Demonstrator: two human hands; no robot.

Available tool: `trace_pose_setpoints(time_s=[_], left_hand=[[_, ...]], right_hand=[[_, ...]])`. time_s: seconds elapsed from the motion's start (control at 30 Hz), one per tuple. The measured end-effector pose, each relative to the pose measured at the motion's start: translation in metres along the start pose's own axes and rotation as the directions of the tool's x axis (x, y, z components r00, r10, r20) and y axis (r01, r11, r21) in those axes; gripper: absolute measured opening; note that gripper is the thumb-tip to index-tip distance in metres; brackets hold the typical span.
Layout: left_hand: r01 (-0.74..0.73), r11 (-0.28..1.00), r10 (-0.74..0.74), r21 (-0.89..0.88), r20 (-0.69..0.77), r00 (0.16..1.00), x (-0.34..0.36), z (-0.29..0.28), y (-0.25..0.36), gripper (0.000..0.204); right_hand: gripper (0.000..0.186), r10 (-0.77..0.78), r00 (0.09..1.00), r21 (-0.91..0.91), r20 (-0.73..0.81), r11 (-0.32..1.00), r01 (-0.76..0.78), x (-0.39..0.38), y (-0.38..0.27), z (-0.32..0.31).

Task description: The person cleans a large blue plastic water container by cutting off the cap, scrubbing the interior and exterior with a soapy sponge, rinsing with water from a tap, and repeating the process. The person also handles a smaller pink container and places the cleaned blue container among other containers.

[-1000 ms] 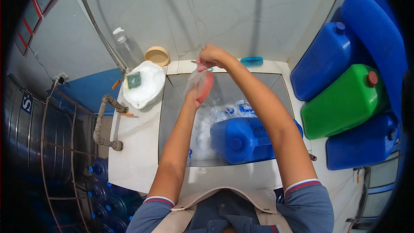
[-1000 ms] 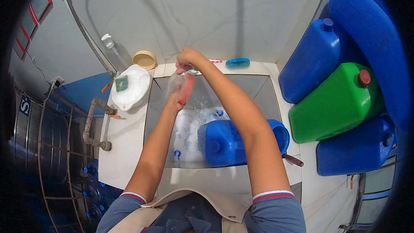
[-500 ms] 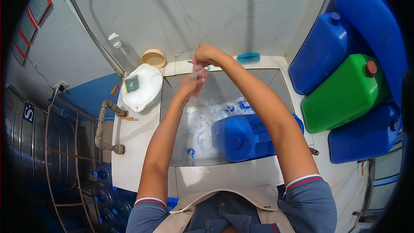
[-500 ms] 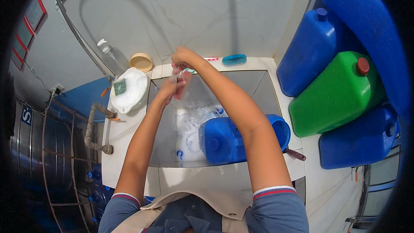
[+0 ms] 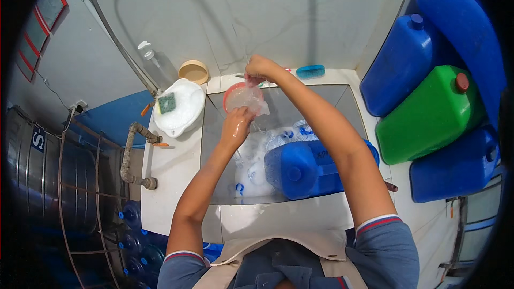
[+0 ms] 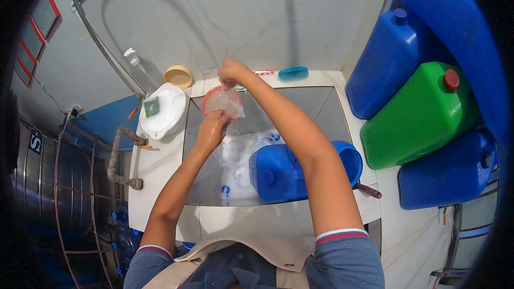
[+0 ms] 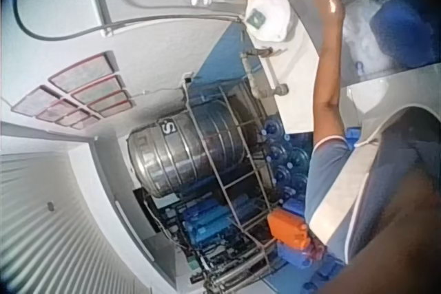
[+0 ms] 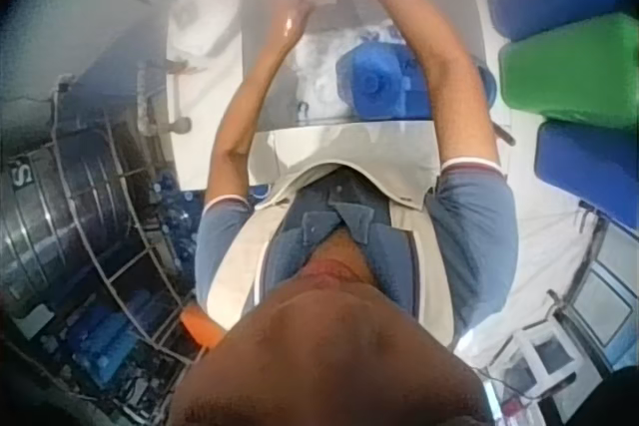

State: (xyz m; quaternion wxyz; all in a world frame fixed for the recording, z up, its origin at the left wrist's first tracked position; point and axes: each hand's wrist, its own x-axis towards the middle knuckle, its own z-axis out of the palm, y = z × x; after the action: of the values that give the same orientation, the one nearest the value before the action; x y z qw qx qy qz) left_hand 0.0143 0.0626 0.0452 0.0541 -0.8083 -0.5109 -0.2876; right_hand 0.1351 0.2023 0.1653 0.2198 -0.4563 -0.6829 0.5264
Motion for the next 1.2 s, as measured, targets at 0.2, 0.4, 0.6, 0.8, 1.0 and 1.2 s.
trace_pose_setpoints(time_s=[0.2, 0.4, 0.6, 0.8, 1.0, 1.2], left_hand=[[0.641, 0.077, -0.571, -0.764, 0.493, 0.656, 0.034, 0.023, -0.043, 0.019], [0.610, -0.402, -0.396, -0.683, 0.730, 0.557, 0.056, 0.035, -0.054, 0.027], [0.670, 0.168, -0.451, -0.724, 0.548, 0.705, 0.059, 0.027, -0.045, 0.020], [0.051, 0.995, -0.044, -0.087, 0.080, 0.996, 0.023, 0.004, -0.011, 0.016], [-0.100, 0.995, 0.100, 0.006, 0.001, 0.995, 0.008, -0.010, 0.001, 0.011], [-0.034, 0.999, 0.035, -0.016, 0.023, 0.999, 0.001, -0.011, 0.008, 0.013]], right_hand=[[0.013, 0.106, 0.992, 0.089, 0.065, 0.990, -0.112, -0.003, -0.011, 0.002], [0.014, 0.033, 0.995, 0.134, 0.095, 0.990, -0.045, -0.005, -0.011, -0.003], [0.012, 0.031, 0.999, 0.028, 0.042, 0.999, -0.032, -0.005, -0.012, -0.001], [0.012, 0.016, 1.000, 0.018, 0.002, 1.000, -0.016, -0.002, -0.005, 0.002], [0.015, 0.025, 0.999, -0.078, 0.035, 0.997, -0.022, 0.008, 0.004, 0.001], [0.014, 0.029, 0.999, -0.093, 0.045, 0.995, -0.025, 0.003, 0.000, 0.002]])
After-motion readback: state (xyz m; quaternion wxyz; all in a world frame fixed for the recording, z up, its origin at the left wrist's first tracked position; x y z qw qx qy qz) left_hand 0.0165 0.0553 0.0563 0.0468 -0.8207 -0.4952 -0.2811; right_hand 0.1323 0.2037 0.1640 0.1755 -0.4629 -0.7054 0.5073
